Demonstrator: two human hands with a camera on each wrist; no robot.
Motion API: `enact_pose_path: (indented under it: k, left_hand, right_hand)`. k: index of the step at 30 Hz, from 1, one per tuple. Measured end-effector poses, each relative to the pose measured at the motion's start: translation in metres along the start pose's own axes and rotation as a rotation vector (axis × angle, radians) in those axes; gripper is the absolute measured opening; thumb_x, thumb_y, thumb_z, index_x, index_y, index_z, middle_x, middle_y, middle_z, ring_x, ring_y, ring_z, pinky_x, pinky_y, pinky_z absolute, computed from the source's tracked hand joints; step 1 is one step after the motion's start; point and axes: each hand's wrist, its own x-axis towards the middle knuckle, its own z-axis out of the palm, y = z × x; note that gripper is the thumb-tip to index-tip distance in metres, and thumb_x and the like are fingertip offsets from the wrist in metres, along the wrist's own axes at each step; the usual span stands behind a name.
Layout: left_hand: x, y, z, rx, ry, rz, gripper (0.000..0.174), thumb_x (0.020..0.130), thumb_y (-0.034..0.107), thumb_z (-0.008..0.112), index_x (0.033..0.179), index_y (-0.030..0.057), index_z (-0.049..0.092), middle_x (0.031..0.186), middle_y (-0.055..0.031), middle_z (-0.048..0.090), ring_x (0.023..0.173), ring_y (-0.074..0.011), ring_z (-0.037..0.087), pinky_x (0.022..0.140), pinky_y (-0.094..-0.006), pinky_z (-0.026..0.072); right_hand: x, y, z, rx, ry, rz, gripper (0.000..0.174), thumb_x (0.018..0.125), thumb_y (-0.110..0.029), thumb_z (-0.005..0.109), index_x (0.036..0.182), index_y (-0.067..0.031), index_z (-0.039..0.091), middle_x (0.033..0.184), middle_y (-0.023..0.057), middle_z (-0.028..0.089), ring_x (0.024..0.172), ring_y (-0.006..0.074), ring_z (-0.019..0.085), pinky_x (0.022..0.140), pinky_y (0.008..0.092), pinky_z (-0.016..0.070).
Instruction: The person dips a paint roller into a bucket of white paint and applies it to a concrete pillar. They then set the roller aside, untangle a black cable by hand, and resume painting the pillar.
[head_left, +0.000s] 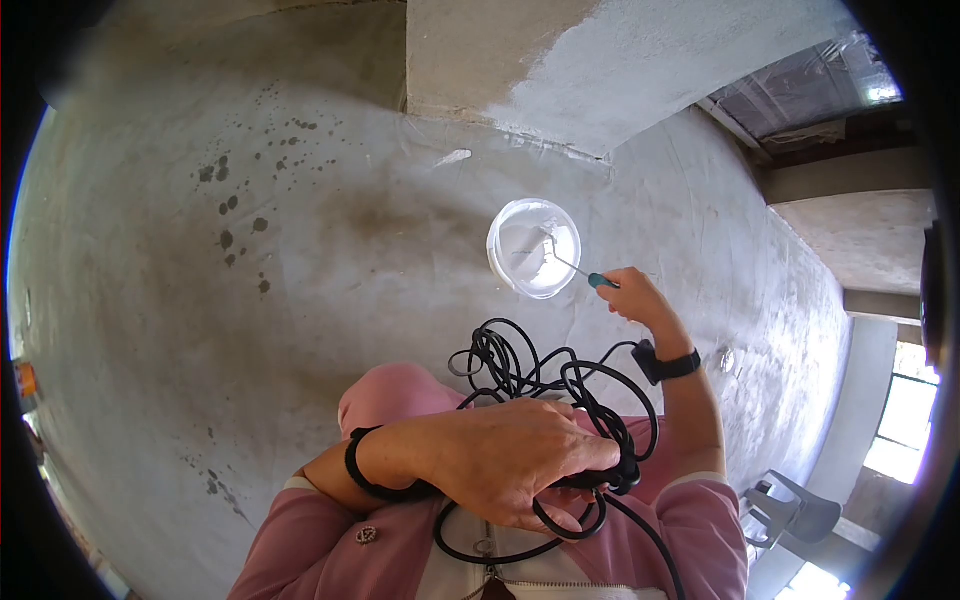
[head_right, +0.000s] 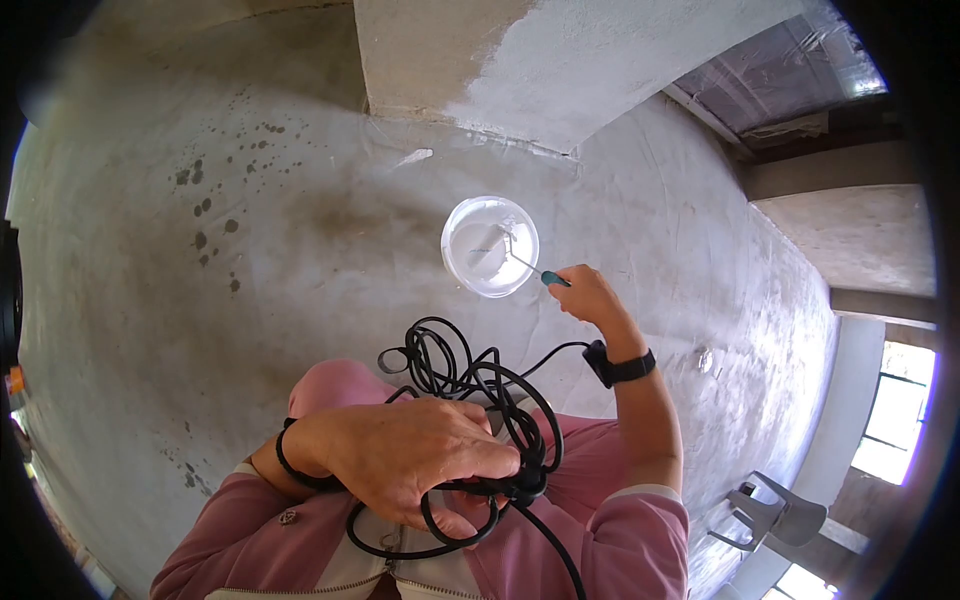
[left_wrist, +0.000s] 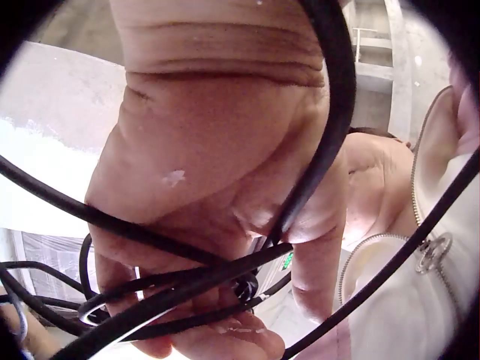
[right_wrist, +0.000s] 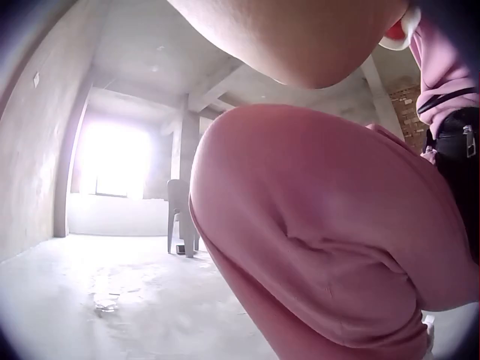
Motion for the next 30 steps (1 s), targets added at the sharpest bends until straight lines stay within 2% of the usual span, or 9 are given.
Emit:
enact_pose_path:
  k: [4,7,9,10,12,17,20,25,30]
  left_hand:
    - [0.000,-0.001,0.002,0.008,0.015,0.005,0.033,0.084,0.029,0.069,0.081,0.0049,0.046,0.069,-0.0094,0.047,0.066,-0.0309,0.049,0.072,-0.0389,0.0396]
    - [0.000,-0.001,0.003,0.013,0.015,0.009,0.034,0.084,0.031,0.068,0.081,0.0049,0.047,0.069,-0.0091,0.048,0.066,-0.0310,0.048,0.072,-0.0388,0.0398]
    - [0.001,0.000,0.002,-0.008,-0.004,-0.013,0.035,0.084,0.034,0.068,0.080,0.0051,0.048,0.069,-0.0088,0.048,0.066,-0.0310,0.048,0.072,-0.0386,0.0400]
    - [0.001,0.000,0.001,-0.008,-0.006,-0.012,0.035,0.084,0.034,0.068,0.080,0.0051,0.048,0.069,-0.0088,0.048,0.066,-0.0310,0.048,0.072,-0.0386,0.0400]
    - [0.001,0.000,0.000,0.001,-0.003,-0.002,0.036,0.085,0.035,0.068,0.080,0.0053,0.048,0.069,-0.0087,0.048,0.066,-0.0311,0.047,0.072,-0.0387,0.0401]
    - [0.002,0.002,-0.001,-0.006,-0.003,0.011,0.036,0.085,0.035,0.068,0.080,0.0054,0.048,0.069,-0.0092,0.048,0.066,-0.0312,0.048,0.072,-0.0390,0.0401]
    - [0.004,0.001,-0.001,-0.001,-0.010,0.007,0.035,0.085,0.034,0.068,0.081,0.0047,0.048,0.071,-0.0101,0.049,0.067,-0.0317,0.048,0.070,-0.0400,0.0402]
    - [0.005,-0.003,0.003,0.009,-0.002,0.034,0.035,0.084,0.034,0.068,0.083,0.0037,0.050,0.072,-0.0105,0.049,0.069,-0.0319,0.049,0.068,-0.0420,0.0407]
    - [0.009,0.002,0.003,-0.014,-0.103,-0.037,0.038,0.083,0.036,0.070,0.086,0.0036,0.051,0.074,-0.0094,0.051,0.070,-0.0305,0.048,0.068,-0.0424,0.0411]
  right_hand:
    - [0.026,0.004,0.022,-0.010,0.011,0.002,0.027,0.085,-0.023,0.056,0.078,0.0009,0.067,0.062,0.0103,0.063,0.053,0.0183,0.059,0.052,0.0351,0.0469]
    - [0.034,0.007,0.034,-0.003,0.038,0.014,0.028,0.084,-0.024,0.057,0.076,0.0007,0.066,0.062,0.0137,0.063,0.057,0.0243,0.062,0.059,0.0389,0.0495]
    - [0.036,0.010,0.039,-0.047,0.091,-0.052,0.026,0.083,-0.025,0.058,0.077,-0.0007,0.066,0.071,0.0189,0.066,0.067,0.0353,0.065,0.067,0.0445,0.0508]
    - [0.033,0.011,0.040,-0.046,0.092,-0.051,0.026,0.083,-0.025,0.058,0.077,-0.0007,0.066,0.071,0.0189,0.066,0.067,0.0353,0.065,0.067,0.0445,0.0508]
    - [0.022,0.015,0.044,-0.157,0.230,-0.204,0.023,0.084,-0.024,0.059,0.085,-0.0030,0.067,0.081,0.0227,0.067,0.079,0.0437,0.064,0.071,0.0506,0.0499]
    - [-0.030,0.016,0.053,-0.255,0.376,-0.228,0.023,0.086,-0.022,0.061,0.104,-0.0087,0.065,0.083,0.0209,0.067,0.079,0.0444,0.064,0.070,0.0536,0.0494]
    - [-0.054,0.022,0.064,-0.206,0.507,-0.218,0.032,0.085,-0.018,0.066,0.117,-0.0128,0.063,0.079,0.0172,0.068,0.076,0.0417,0.065,0.067,0.0503,0.0507]
    - [-0.076,0.029,0.085,-0.179,0.620,-0.239,0.035,0.083,-0.012,0.069,0.118,-0.0112,0.064,0.085,0.0136,0.068,0.076,0.0367,0.067,0.065,0.0459,0.0517]
    - [-0.080,0.042,0.103,-0.227,0.705,-0.258,0.036,0.082,-0.012,0.070,0.118,-0.0127,0.065,0.086,0.0086,0.064,0.079,0.0313,0.066,0.066,0.0421,0.0512]
